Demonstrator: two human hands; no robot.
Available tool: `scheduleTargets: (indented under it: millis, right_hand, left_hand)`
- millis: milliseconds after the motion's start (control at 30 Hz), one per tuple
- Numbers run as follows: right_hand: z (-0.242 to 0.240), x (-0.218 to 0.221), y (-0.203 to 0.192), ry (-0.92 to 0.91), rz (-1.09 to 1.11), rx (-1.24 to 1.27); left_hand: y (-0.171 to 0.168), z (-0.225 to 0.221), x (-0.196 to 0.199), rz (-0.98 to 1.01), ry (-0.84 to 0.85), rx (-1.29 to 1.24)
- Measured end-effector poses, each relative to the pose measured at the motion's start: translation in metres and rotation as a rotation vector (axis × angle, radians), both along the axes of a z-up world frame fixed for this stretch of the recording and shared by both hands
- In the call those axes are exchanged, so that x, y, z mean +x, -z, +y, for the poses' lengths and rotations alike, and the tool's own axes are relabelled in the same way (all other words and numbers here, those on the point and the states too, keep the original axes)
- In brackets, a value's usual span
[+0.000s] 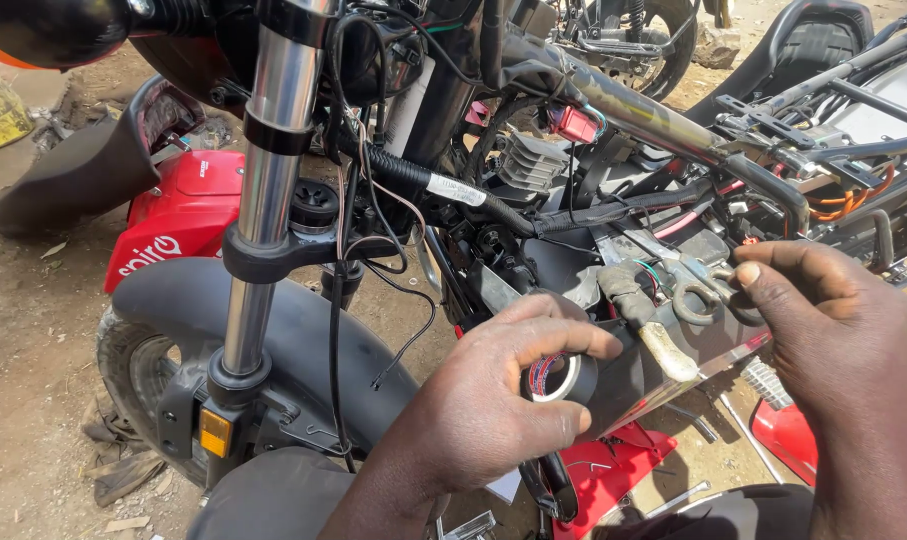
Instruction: Securing and insulating motorcycle wiring using zip ties and electrical tape.
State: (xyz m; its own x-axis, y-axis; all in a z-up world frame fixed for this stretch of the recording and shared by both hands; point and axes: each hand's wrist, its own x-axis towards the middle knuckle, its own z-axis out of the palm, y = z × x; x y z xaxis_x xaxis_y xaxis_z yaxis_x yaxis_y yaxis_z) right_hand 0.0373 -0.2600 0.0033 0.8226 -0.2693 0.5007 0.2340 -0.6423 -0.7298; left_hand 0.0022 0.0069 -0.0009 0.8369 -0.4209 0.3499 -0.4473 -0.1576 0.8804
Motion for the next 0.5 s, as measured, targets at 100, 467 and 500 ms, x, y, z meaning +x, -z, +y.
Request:
scheduleTargets:
  millis: [100,467,500]
  right_hand:
    - [-0.034,0.022,0.021,0.161,0.254,-0.487]
    - [-0.020,0.048,0.032,0.265,0.416,-0.748]
    - [-0.016,0.047,0.025,0.272,0.474,-0.662]
  left_hand:
    - [0.016,-0.002,0.007,-0.074,-0.004,-0.236]
    - [0.009,-0.001,0.006,0.137,0.059,-0.404]
    - [0.007,0.000,0.006,0.135,0.055,-0.395]
